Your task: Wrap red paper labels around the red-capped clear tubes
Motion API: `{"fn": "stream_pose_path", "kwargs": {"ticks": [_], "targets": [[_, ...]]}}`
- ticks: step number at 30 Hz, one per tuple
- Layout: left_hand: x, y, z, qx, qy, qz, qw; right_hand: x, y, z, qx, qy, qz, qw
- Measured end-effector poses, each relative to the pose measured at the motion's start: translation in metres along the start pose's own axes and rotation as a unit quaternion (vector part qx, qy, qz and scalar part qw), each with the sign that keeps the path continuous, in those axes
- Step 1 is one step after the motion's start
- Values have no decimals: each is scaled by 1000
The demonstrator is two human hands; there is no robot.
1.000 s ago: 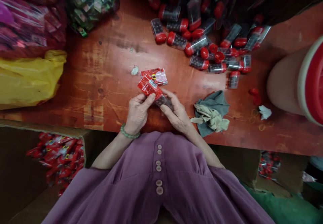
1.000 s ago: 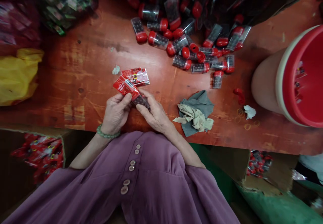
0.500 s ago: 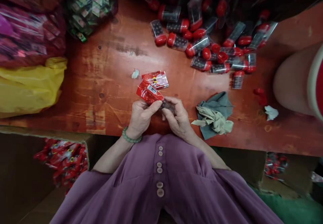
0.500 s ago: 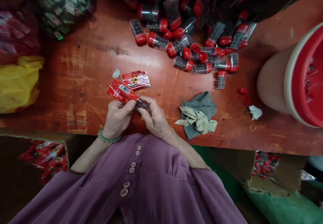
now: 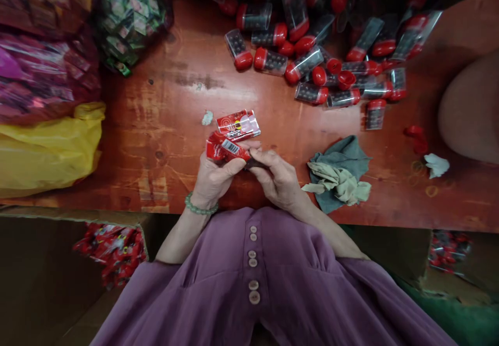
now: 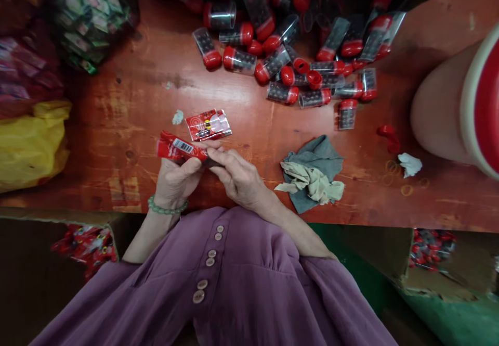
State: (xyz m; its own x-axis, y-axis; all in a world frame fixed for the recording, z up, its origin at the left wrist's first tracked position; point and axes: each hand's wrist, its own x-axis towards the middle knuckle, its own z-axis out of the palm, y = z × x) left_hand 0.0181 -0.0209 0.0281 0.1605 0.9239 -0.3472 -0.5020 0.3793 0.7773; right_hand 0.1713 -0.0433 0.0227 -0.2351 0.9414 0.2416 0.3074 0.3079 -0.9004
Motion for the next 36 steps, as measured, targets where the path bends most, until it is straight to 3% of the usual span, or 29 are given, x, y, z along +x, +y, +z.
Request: {"fn": "stream_pose_path", "kwargs": {"ticks": [5, 12, 18, 23, 28, 31, 33, 34, 36], "targets": [[1, -4, -1, -9, 19, -35, 999, 1, 0, 10, 116, 9, 136, 984], [2, -7, 0, -69, 59, -44, 995, -2, 2, 5, 142, -59, 170, 973], [-14, -13, 10, -73, 62, -99, 990, -10, 4, 4, 175, -49, 179, 967], [-28, -12, 11, -56, 34, -105, 992, -15, 6, 5, 149, -41, 105, 982], [-52, -8, -9, -6, 10, -111, 994, -14, 11, 11, 22, -60, -46, 997], [-78, 3, -25, 131, 36, -110, 985, -12, 7, 23, -15, -109, -151, 982], [-101, 15, -35, 245, 59, -102, 962, -9, -2, 27, -43, -162, -211, 963], [-114, 23, -39, 297, 81, -85, 948, -7, -7, 27, -64, -188, -230, 953], [-143, 38, -53, 379, 176, -22, 908, -4, -14, 19, -122, -220, -232, 940]]}}
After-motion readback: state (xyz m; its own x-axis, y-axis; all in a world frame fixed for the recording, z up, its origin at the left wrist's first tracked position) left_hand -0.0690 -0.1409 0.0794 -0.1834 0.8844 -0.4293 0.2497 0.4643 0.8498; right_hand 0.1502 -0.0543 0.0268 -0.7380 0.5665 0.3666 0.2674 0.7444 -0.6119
